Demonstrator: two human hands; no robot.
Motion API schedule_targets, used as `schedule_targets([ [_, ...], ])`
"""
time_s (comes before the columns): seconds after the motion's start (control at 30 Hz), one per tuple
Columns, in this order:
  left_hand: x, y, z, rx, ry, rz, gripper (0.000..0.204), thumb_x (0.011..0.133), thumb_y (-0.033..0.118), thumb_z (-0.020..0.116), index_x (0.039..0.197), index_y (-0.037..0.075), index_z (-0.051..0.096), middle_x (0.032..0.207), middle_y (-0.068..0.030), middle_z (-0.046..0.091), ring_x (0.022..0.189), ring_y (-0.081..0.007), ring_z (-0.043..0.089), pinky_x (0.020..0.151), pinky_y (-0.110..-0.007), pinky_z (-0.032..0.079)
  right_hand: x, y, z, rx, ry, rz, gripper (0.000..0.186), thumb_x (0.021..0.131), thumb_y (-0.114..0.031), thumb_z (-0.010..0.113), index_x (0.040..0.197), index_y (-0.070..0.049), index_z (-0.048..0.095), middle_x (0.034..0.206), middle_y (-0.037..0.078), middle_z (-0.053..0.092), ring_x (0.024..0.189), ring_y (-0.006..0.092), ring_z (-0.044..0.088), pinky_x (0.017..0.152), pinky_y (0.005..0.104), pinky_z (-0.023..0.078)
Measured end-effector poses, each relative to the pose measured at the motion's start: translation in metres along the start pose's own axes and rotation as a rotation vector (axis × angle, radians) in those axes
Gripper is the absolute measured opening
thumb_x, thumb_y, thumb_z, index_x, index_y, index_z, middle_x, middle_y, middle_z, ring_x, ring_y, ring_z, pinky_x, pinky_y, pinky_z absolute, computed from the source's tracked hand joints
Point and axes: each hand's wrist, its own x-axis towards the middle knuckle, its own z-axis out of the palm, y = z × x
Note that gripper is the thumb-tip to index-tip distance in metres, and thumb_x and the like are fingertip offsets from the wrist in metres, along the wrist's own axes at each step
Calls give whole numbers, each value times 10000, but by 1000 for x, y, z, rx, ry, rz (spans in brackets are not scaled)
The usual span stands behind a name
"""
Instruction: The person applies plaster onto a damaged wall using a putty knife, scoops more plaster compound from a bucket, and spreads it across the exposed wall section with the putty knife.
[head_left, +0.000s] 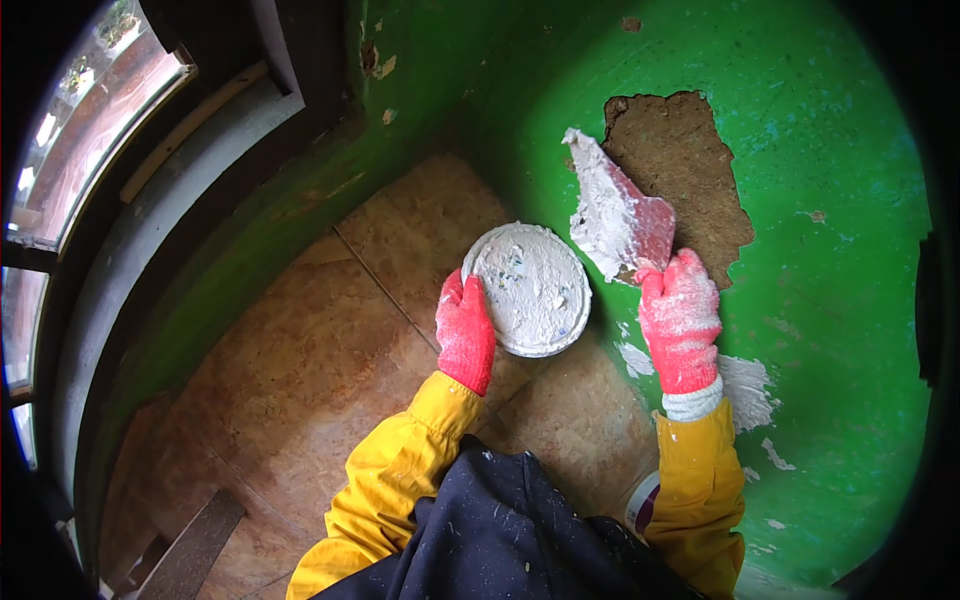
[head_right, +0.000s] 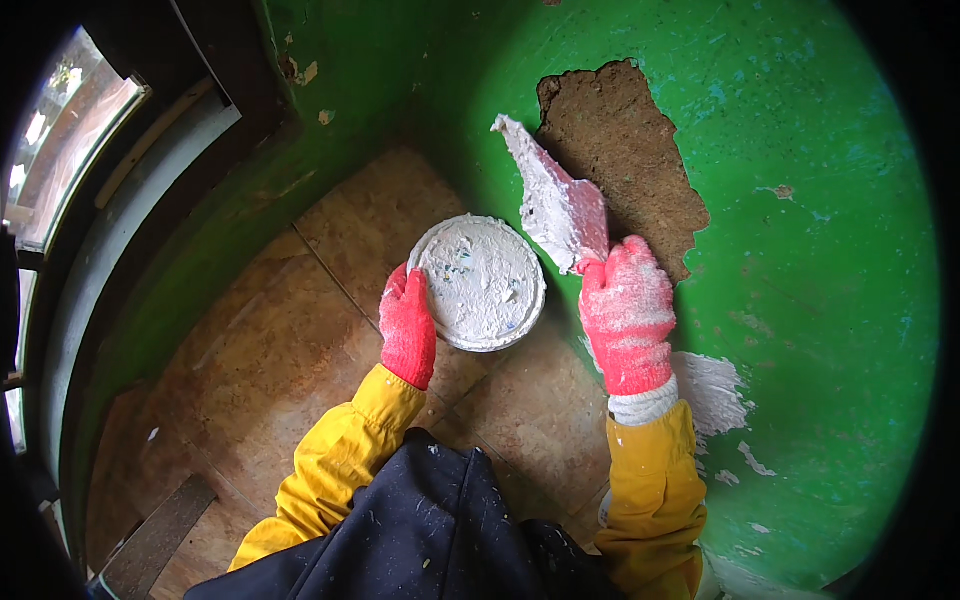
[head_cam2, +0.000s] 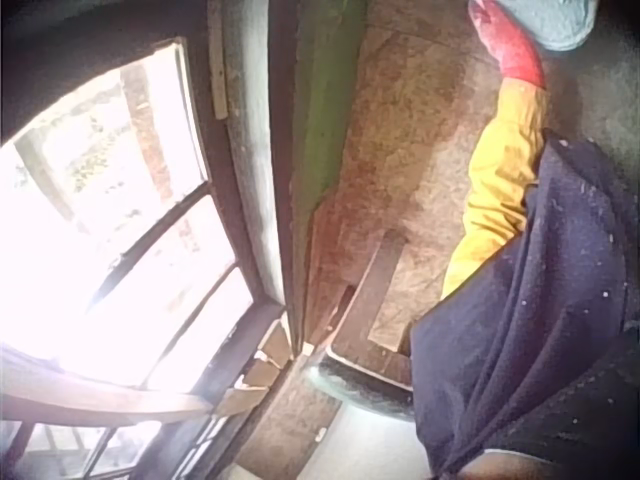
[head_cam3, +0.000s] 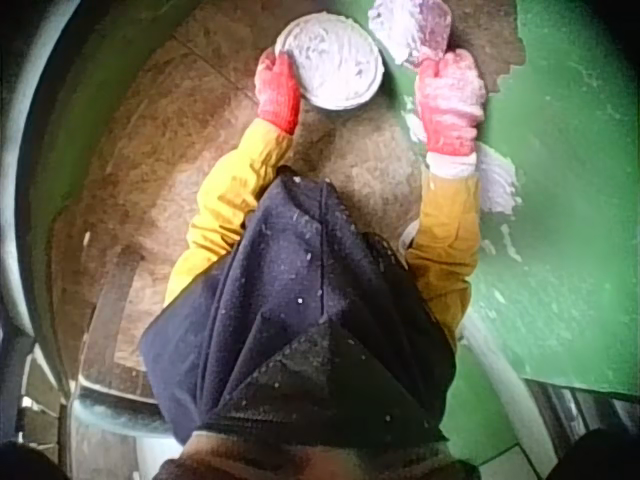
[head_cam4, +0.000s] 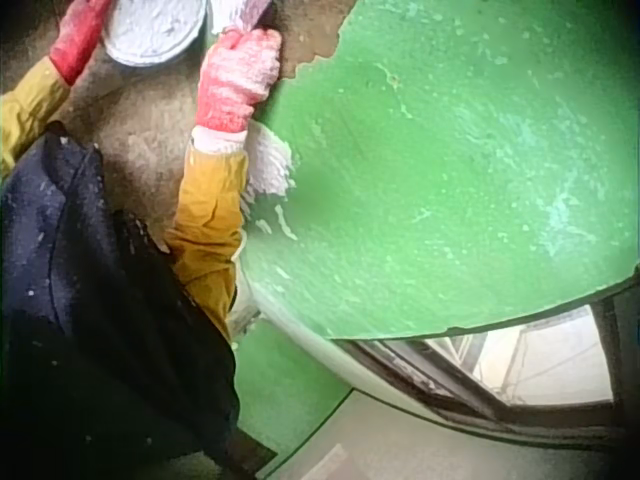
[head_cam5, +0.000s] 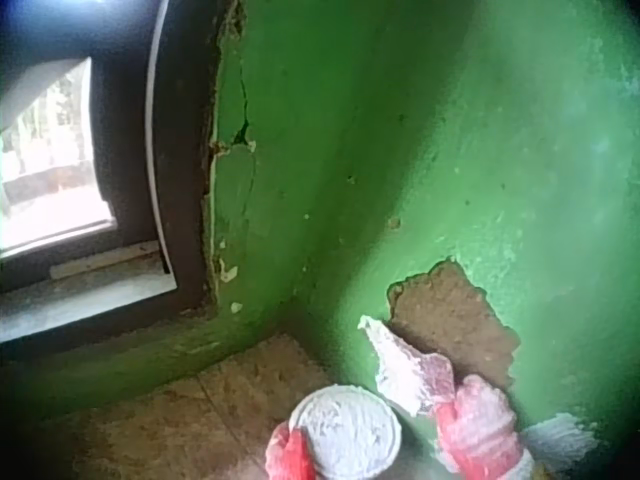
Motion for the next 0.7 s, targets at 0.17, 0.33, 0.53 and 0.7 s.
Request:
schedule_targets([
  [0.17, 4, -9, -8, -34, -10, 21, 363, 919, 198, 477, 1200, -32, 483, 1114, -110, 583, 1016, -167, 535, 896, -275, 398, 0, -4, -31, -19, 91, -7, 253, 743, -265, 626, 734, -17, 574, 886, 196, 573, 717, 400, 569, 624, 476, 457],
  [0.33, 2, -17, -16, -52, 35, 40, 346, 910, 191, 462, 1187, -11, 504, 1100, -131, 597, 1022, -203, 550, 898, -305, 404, 0, -34, -67, -22, -162, 55, 188, 735, -171, 622, 848, -27, 582, 789, 175, 555, 708, 379, 555, 614, 450, 435],
  [0.53, -10, -20, -37, -18, 146, 35, 358, 918, 199, 471, 1187, -37, 497, 1084, -102, 590, 968, -159, 541, 864, -278, 416, -38, -35, -44, -144, -272, -304, 511, 763, -333, 607, 1194, -75, 510, 781, 74, 533, 644, 244, 564, 539, 389, 459],
  [0.7, -27, -14, -46, -53, 163, 29, 369, 917, 197, 474, 1194, -46, 485, 1085, -114, 585, 965, -162, 541, 864, -281, 418, -47, -29, -8, -128, -405, -291, 510, 790, -331, 579, 1218, -71, 483, 773, 86, 562, 635, 251, 592, 517, 400, 465],
])
